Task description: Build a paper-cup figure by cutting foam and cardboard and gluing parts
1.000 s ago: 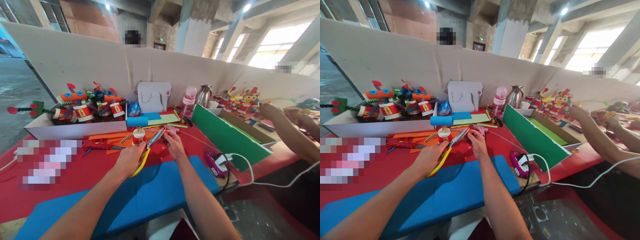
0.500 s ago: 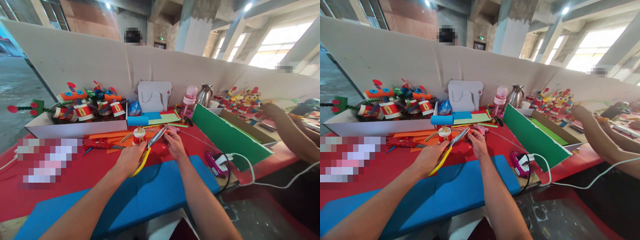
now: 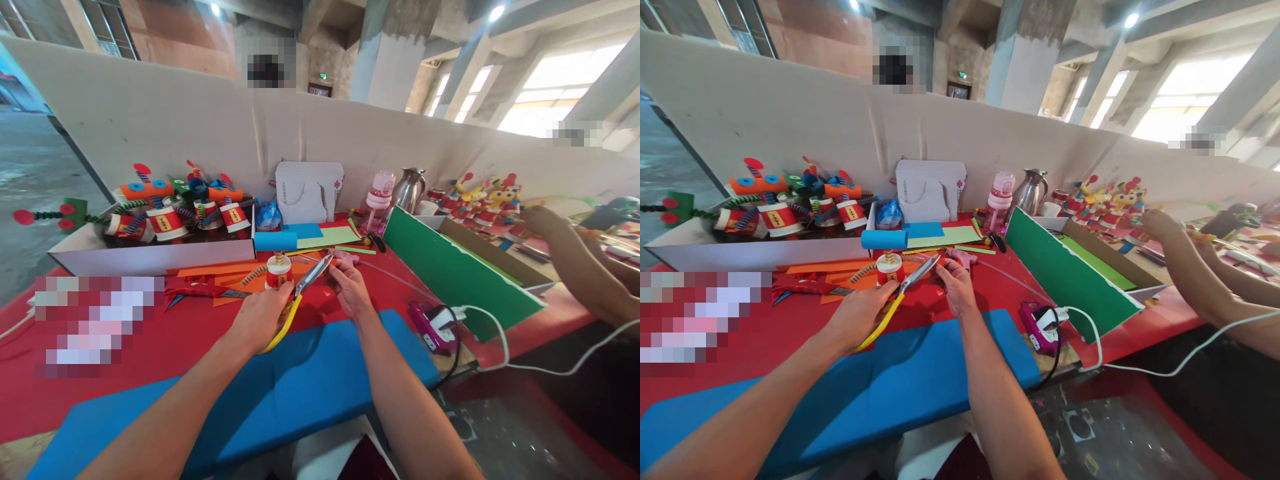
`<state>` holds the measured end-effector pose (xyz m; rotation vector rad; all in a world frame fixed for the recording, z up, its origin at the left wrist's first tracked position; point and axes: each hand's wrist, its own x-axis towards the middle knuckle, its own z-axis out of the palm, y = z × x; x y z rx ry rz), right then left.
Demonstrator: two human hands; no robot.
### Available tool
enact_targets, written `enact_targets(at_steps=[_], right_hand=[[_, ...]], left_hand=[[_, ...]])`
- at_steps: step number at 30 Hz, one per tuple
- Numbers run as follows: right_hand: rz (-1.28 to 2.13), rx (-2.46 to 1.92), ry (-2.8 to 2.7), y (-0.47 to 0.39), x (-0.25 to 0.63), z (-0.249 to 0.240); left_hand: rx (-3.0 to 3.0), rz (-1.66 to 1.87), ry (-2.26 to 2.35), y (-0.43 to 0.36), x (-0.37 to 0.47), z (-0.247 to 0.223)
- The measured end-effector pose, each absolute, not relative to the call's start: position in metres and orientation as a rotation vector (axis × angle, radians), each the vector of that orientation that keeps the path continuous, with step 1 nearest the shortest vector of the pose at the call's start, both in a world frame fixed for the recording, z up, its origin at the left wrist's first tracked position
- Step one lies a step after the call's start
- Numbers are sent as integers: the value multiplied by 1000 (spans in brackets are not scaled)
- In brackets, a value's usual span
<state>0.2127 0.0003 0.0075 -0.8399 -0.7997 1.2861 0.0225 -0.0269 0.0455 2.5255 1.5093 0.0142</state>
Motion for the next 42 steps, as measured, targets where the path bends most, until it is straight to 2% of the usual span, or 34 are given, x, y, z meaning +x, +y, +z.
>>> enact_targets(at_steps=[42], right_hand=[[1231, -860, -710, 6, 216, 0]], left_hand=[[2501, 38, 1486, -27, 22, 48]])
